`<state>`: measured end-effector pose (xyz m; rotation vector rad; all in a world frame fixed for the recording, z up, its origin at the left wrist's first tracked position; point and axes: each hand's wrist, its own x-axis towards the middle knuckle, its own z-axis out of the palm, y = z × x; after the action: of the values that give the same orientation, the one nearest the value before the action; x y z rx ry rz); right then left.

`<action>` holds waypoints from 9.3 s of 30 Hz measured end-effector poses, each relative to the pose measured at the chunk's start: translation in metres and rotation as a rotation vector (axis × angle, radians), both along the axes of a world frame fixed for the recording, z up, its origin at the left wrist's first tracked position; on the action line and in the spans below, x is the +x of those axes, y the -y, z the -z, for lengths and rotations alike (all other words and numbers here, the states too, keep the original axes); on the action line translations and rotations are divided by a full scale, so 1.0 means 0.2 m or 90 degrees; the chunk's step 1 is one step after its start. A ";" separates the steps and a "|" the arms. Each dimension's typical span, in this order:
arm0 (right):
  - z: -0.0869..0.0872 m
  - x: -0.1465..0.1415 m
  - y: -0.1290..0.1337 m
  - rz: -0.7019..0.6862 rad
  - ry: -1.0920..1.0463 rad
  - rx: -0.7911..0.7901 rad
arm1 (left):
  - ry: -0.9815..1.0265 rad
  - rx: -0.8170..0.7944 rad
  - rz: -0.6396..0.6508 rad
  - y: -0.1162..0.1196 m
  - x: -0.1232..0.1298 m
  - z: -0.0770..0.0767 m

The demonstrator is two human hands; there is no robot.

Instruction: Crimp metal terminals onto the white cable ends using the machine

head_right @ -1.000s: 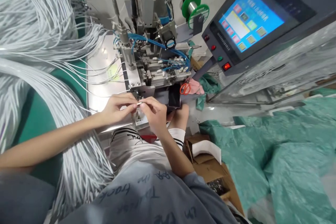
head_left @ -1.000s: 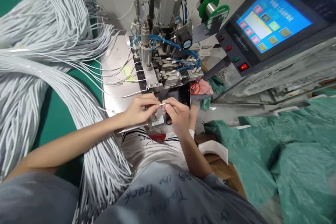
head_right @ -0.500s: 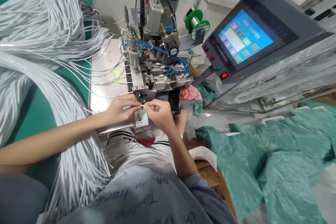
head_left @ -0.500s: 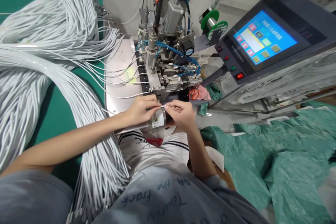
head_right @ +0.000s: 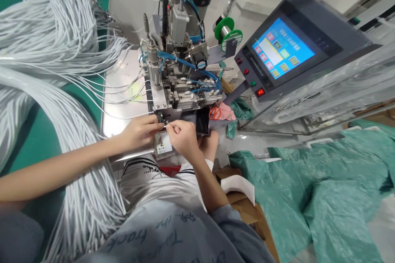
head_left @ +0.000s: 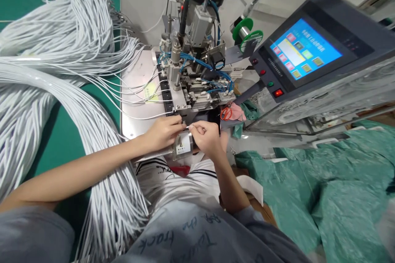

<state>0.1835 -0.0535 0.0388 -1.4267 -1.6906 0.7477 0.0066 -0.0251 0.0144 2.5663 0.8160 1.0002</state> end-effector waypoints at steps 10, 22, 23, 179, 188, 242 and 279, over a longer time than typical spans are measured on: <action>0.19 -0.11 -0.03 0.112 -0.276 0.041 | 0.085 -0.280 0.012 0.00 0.03 -0.05; 0.43 0.08 -0.16 0.043 -0.248 -0.167 | -0.409 -0.187 -0.027 -0.11 0.00 0.02; 0.44 0.08 -0.17 0.035 -0.261 -0.180 | -0.417 -0.183 -0.024 -0.11 0.00 0.01; 0.21 -0.05 0.00 0.088 -0.201 -0.037 | -0.056 -0.234 0.011 0.00 0.04 -0.01; 0.43 0.04 -0.14 0.044 -0.251 -0.184 | -0.394 -0.173 -0.060 -0.09 0.02 0.03; 0.54 -0.01 -0.25 -0.076 -0.304 -0.256 | -0.554 -0.108 -0.078 -0.07 0.02 -0.07; 0.12 0.00 0.12 0.031 -0.145 -0.172 | -0.027 -0.332 0.090 -0.03 0.02 -0.06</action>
<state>0.1828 -0.0779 0.0151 -1.4943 -1.4150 1.1002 0.0109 -0.0193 0.0269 2.1637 0.7712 0.5942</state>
